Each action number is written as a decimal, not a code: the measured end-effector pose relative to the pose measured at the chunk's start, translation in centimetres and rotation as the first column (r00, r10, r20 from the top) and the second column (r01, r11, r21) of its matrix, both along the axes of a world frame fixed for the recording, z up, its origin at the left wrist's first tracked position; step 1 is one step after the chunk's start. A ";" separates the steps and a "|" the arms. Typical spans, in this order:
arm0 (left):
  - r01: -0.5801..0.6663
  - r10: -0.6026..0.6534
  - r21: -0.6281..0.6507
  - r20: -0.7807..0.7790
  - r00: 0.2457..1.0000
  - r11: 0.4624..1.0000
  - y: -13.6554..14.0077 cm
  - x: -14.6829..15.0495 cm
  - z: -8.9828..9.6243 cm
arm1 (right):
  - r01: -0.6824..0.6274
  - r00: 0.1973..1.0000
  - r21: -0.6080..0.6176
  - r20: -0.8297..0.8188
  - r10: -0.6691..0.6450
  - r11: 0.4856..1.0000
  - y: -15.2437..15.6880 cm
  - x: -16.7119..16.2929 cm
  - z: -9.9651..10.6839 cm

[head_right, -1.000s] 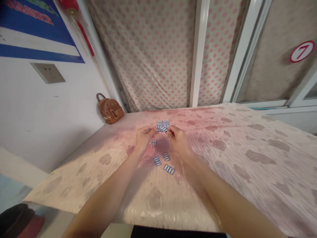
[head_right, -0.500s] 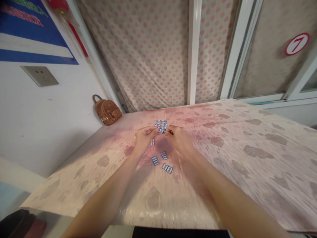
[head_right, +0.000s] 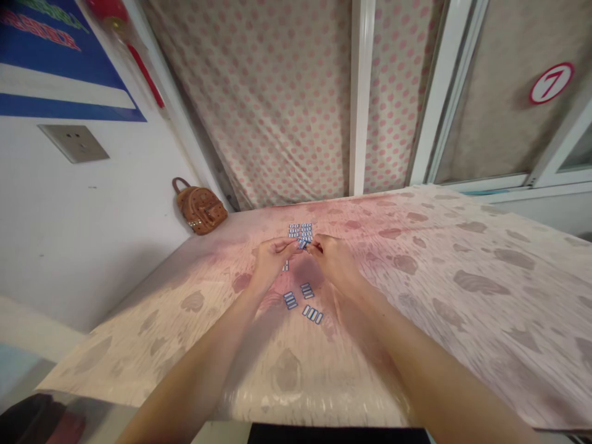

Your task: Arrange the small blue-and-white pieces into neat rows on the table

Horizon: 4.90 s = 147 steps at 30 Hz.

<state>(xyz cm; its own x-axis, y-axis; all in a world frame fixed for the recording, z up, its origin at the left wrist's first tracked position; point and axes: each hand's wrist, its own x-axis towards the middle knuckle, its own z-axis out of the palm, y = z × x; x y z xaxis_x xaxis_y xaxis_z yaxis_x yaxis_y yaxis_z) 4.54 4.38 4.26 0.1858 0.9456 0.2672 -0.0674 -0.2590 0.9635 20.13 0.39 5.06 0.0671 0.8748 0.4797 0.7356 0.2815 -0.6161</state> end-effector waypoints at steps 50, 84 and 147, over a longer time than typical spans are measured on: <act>-0.312 0.323 -0.144 0.064 0.944 0.939 2.3 -2.9 1.3 | -0.305 0.832 -0.392 0.335 0.443 0.868 0.4 -0.4 -3.3; -0.163 0.166 -0.039 0.104 0.981 0.986 0.8 -0.2 -0.4 | -0.213 0.848 -0.018 -0.500 0.175 0.977 1.0 0.6 -0.8; 0.028 -0.015 -0.051 0.228 0.974 0.998 -0.6 0.8 -0.6 | -0.014 0.986 0.216 0.162 -0.022 0.976 0.0 -0.7 -0.8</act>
<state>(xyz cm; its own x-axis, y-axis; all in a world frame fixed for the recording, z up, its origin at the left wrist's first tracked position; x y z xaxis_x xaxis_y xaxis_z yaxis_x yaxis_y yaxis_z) 5.32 3.75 3.71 0.1465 0.9561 0.2539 -0.2912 -0.2036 0.9347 19.42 0.34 4.30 -0.0242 0.7493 0.6618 0.8224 0.3913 -0.4130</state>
